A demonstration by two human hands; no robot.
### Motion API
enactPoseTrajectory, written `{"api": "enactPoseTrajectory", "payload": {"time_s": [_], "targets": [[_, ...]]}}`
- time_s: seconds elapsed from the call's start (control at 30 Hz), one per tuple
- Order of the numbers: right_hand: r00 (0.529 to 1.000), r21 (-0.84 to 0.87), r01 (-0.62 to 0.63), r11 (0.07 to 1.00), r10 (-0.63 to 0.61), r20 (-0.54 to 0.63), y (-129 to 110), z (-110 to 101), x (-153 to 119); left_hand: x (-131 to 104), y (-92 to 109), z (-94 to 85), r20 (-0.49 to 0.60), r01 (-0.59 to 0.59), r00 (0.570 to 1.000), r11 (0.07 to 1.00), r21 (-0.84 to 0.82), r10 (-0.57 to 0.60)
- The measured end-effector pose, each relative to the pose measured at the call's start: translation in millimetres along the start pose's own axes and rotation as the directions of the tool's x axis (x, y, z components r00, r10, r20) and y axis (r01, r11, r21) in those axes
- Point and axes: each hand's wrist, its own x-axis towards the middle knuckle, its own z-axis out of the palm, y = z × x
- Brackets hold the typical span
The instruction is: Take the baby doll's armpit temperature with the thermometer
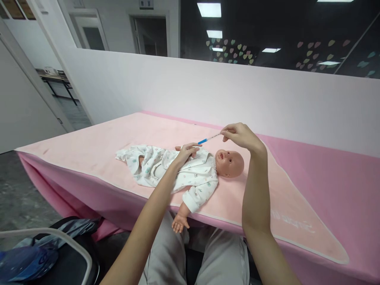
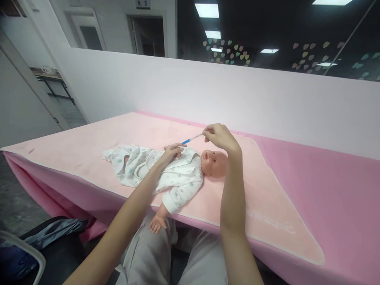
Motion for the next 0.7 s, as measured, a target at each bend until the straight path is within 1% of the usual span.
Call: {"api": "enactPoseTrajectory", "payload": {"time_s": [0.07,0.13,0.27,0.37,0.43,0.53,0.6,0.7], "targets": [[0.999,0.089,0.013,0.996,-0.016,0.031,3.8,1.4,-0.3,3.3,-0.2,-2.6,-0.053,-0.046,0.998,0.986,-0.161,0.038],[0.999,0.118,0.006,0.993,-0.012,0.053,7.8,7.2,3.1,5.3,0.2,-5.4,-0.103,-0.084,0.993,0.952,-0.295,0.056],[0.997,0.094,0.016,0.995,-0.023,0.072,12.1,18.1,10.5,3.1,3.7,-7.6,-0.160,-0.075,0.987,0.905,-0.419,0.008],[0.996,0.059,0.003,0.998,-0.008,0.089,12.6,21.3,10.9,1.1,5.1,-6.6,-0.193,-0.071,0.981,0.888,-0.455,-0.020],[0.996,0.059,-0.020,0.998,0.015,0.090,12.9,21.8,10.1,1.5,4.2,-6.1,-0.195,-0.056,0.980,0.884,-0.464,-0.040],[0.997,0.152,-0.042,0.988,0.031,0.072,13.4,21.9,9.0,3.6,1.2,-6.4,-0.196,-0.025,0.978,0.897,-0.442,-0.070],[0.997,0.217,-0.043,0.975,0.028,0.069,13.4,22.2,8.5,4.9,-0.8,-7.6,-0.209,-0.036,0.976,0.911,-0.410,-0.056],[0.997,0.213,-0.034,0.976,0.017,0.081,12.0,23.1,7.8,5.8,-2.9,-10.7,-0.233,-0.084,0.973,0.919,-0.385,-0.008]]}}
